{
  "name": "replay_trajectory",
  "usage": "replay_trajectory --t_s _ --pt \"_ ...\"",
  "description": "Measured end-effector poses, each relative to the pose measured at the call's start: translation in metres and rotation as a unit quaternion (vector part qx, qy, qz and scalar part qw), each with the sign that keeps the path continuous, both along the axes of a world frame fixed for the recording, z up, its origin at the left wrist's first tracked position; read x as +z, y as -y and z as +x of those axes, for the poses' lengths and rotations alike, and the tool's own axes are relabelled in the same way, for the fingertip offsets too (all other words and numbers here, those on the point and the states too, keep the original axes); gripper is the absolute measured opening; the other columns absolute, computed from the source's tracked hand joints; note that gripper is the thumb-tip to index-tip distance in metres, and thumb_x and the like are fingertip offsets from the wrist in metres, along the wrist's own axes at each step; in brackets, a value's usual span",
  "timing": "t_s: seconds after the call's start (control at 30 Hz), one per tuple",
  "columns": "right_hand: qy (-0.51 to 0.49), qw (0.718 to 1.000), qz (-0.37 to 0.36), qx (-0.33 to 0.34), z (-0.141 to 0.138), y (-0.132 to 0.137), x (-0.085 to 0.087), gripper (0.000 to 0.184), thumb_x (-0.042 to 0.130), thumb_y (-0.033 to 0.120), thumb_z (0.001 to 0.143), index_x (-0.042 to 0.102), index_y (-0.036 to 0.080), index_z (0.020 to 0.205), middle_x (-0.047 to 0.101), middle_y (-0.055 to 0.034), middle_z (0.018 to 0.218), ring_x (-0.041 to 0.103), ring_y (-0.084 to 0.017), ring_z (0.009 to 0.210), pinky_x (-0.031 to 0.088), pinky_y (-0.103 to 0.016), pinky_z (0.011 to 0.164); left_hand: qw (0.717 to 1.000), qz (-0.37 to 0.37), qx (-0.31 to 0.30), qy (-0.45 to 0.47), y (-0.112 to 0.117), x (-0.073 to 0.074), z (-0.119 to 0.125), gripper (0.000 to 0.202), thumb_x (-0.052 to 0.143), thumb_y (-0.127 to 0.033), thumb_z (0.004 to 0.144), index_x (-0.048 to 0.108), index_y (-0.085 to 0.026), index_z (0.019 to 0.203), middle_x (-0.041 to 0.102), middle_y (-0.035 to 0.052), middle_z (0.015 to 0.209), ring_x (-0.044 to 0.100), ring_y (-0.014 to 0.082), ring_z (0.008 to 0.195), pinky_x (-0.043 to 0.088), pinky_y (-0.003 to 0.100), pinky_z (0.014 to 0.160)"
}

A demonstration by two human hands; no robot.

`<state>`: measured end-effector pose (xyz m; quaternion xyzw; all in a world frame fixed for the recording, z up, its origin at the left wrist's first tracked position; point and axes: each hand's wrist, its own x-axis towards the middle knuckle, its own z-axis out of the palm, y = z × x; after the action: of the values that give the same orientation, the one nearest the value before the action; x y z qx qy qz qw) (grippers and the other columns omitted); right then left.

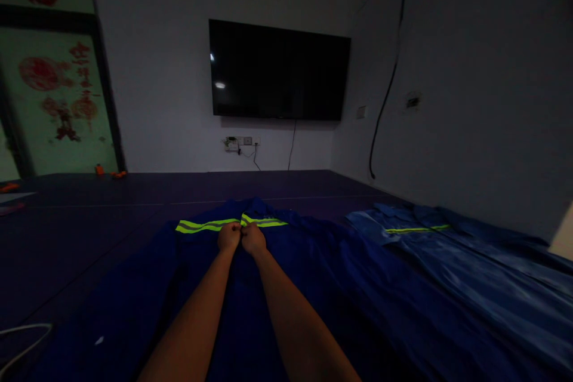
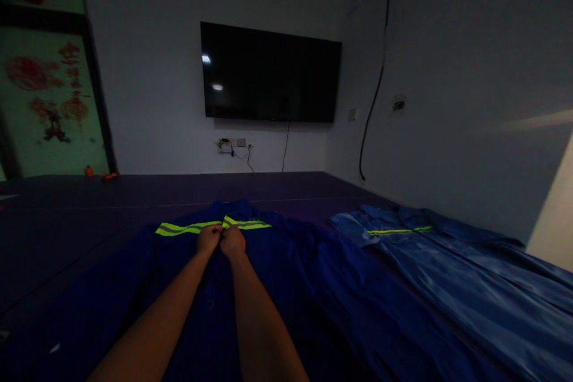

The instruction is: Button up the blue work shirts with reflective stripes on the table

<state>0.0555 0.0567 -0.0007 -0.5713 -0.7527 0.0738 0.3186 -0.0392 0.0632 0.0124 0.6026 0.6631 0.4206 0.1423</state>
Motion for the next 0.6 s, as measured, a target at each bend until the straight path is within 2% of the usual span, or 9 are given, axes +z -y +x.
replay_trajectory --t_s 0.17,0.43,0.6 --pt "0.003 1.000 0.005 -0.002 0.0009 -0.0015 0.0010 0.030 0.046 0.008 0.073 0.069 0.019 0.087 0.063 -0.0070 0.097 0.057 -0.016 0.089 0.041 -0.022 0.074 1.000 0.011 -0.001 0.013 -0.0016 -0.0021 -0.0007 0.025 0.047 -0.017 0.077 0.068 -0.017 0.089 0.069 0.0056 0.096 0.062 0.0159 0.089 0.043 0.022 0.076" --pt "0.000 1.000 0.014 -0.022 0.0045 -0.0064 0.0016 0.028 0.045 0.004 0.068 0.070 0.016 0.075 0.067 -0.0086 0.085 0.058 -0.019 0.088 0.041 -0.023 0.073 1.000 0.019 0.005 0.021 -0.0032 -0.0034 -0.0011 0.024 0.047 -0.017 0.076 0.068 -0.017 0.087 0.068 0.0061 0.099 0.060 0.0179 0.094 0.043 0.025 0.081" --pt "-0.005 1.000 0.019 -0.007 0.0034 -0.0059 -0.0007 0.029 0.046 0.004 0.068 0.070 0.018 0.078 0.067 -0.0066 0.087 0.058 -0.017 0.089 0.041 -0.022 0.073 1.000 0.015 0.003 0.025 -0.0051 -0.0043 -0.0015 0.024 0.048 -0.016 0.074 0.069 -0.017 0.087 0.067 0.0064 0.100 0.060 0.0185 0.095 0.043 0.025 0.082"
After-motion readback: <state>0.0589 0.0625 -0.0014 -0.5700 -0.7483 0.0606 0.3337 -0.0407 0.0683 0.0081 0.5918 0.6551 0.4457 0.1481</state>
